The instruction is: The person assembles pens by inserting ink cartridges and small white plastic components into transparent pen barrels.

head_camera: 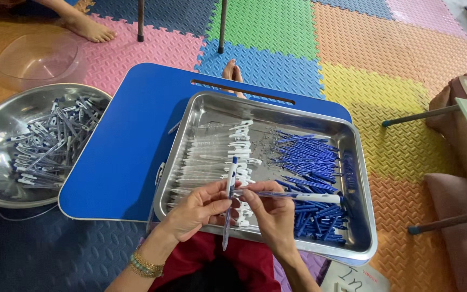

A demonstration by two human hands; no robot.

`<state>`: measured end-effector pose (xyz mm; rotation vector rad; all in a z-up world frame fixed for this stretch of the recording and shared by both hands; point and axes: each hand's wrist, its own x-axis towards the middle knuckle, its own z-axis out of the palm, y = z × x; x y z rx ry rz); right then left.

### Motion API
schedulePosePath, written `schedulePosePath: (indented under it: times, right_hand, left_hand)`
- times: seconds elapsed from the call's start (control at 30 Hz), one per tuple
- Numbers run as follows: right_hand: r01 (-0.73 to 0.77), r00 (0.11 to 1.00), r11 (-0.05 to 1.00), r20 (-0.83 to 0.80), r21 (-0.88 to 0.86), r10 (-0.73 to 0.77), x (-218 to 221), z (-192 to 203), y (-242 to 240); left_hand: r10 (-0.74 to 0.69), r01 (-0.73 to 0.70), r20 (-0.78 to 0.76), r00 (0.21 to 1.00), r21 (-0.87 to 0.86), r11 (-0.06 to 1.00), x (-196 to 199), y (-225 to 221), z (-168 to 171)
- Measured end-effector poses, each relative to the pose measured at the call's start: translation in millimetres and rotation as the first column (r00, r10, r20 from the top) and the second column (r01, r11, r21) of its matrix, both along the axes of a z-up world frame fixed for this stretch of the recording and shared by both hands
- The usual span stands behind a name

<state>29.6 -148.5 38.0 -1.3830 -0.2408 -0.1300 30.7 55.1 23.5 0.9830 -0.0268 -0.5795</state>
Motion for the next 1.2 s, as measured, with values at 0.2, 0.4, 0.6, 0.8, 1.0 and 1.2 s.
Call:
schedulePosePath:
  times: [0.2, 0.4, 0.6, 0.8, 1.0, 1.2]
  right_hand:
    - [0.006, 1.0, 0.997, 0.007, -0.072, -0.006, -1.7, -3.7, -3.0]
    - [0.025, 1.0, 1.0, -0.019, -0.011, -0.025, -0.1, -7.7, -2.3]
    - [0.039, 0.992, 0.999, 0.119, -0.015, -0.037, -2.6, -14.3, 3.0]
    - [0.456, 0.737, 0.763, 0.675, -0.457, -0.036, -5.2, -51.1, -13.0]
    - [0.134, 0.972, 0.98, 0.213, -0.145, -0.102, 6.7, 13.8, -28.1]
    - [-0.048, 0.992, 0.919, -0.125, -0.391, -0.001, 47.4, 22.0, -58.3]
  left_hand:
    - [0.025, -0.029, 0.055, 0.998, 0.077, 0.997, 0.7, -3.7, -5.1]
    - [0.051, -0.061, 0.12, 0.992, 0.08, 0.995, -1.3, -7.3, -0.7]
    - [0.116, -0.142, 0.168, 0.979, 0.151, 0.978, -11.6, -14.8, -7.8]
    - [0.148, -0.158, 0.087, 0.985, 0.127, 0.979, -4.6, -21.9, -16.3]
    - [0.008, -0.006, -0.058, 0.998, 0.036, 0.999, -4.5, -12.3, 13.2]
    - [-0.249, 0.249, -0.042, 0.968, -0.013, 0.968, 2.3, -20.4, 19.3]
